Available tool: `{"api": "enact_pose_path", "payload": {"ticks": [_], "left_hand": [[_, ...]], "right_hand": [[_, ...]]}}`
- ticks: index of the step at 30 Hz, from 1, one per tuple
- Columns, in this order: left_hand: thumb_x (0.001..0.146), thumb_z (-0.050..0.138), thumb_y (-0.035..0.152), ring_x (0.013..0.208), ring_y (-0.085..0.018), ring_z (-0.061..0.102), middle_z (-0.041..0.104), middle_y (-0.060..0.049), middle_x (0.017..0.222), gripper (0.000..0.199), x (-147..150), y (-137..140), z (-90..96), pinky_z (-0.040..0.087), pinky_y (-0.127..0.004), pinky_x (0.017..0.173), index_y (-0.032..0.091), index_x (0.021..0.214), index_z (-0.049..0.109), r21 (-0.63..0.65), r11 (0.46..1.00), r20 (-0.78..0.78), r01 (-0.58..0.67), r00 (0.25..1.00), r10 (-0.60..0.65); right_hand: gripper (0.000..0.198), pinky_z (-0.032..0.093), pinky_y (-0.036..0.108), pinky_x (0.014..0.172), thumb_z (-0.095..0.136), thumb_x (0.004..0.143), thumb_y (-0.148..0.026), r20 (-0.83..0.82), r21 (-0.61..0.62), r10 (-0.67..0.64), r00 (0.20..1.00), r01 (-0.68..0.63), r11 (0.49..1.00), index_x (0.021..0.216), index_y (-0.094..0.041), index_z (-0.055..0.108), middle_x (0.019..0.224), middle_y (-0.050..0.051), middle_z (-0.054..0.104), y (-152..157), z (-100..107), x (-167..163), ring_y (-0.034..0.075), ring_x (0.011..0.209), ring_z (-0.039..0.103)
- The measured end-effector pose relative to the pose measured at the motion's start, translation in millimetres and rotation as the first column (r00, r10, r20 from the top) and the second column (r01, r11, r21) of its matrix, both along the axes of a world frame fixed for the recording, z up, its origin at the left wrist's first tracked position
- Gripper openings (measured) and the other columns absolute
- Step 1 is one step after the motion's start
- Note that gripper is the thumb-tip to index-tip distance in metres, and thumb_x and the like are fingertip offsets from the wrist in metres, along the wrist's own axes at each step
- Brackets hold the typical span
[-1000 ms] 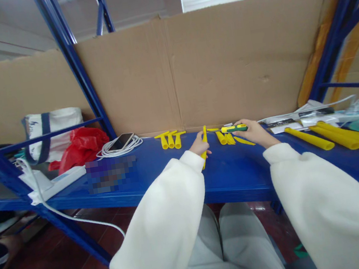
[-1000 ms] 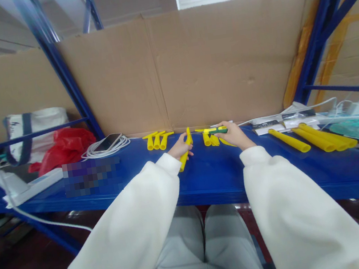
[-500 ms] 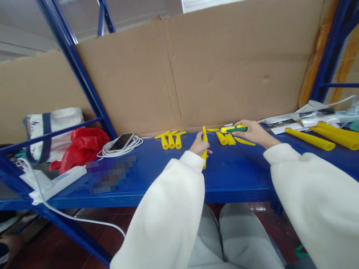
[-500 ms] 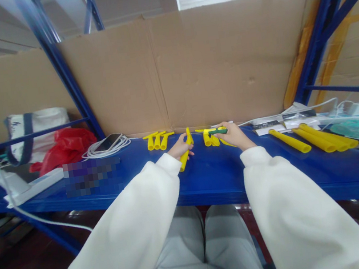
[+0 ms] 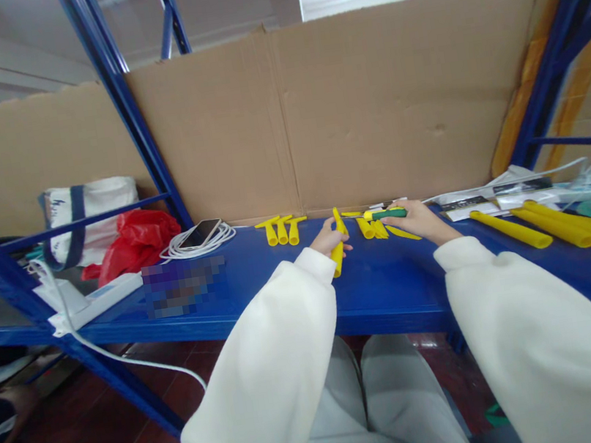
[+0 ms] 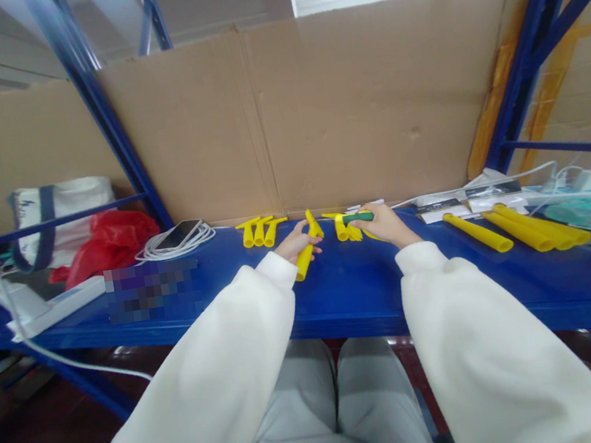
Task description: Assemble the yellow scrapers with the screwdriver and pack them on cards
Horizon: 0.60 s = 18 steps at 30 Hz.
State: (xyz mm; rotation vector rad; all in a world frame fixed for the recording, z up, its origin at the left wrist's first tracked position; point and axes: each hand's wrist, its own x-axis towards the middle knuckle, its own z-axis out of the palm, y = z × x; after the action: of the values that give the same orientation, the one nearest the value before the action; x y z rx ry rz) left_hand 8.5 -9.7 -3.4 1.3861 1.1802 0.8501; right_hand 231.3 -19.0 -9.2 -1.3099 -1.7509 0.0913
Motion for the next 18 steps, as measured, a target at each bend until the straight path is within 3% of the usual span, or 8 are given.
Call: {"api": "enact_pose_path", "payload": {"ticks": [18], "left_hand": [[0.084,0.055,0.003,0.053,-0.007,0.058,0.065,-0.005,0.104,0.071,-0.4,2.8,-2.3,0.044,-0.018,0.047,0.027,0.146,0.029,-0.014,1.0,0.058,-0.026,0.998,0.027]], "right_hand": [[0.02,0.054,0.035,0.069,0.074,0.069,-0.038,-0.036,0.002,0.01,0.999,-0.01,1.0,0.073,-0.02,0.066,0.078,0.007,0.074,-1.0,1.0,-1.9,0.024,0.074,0.067]]}}
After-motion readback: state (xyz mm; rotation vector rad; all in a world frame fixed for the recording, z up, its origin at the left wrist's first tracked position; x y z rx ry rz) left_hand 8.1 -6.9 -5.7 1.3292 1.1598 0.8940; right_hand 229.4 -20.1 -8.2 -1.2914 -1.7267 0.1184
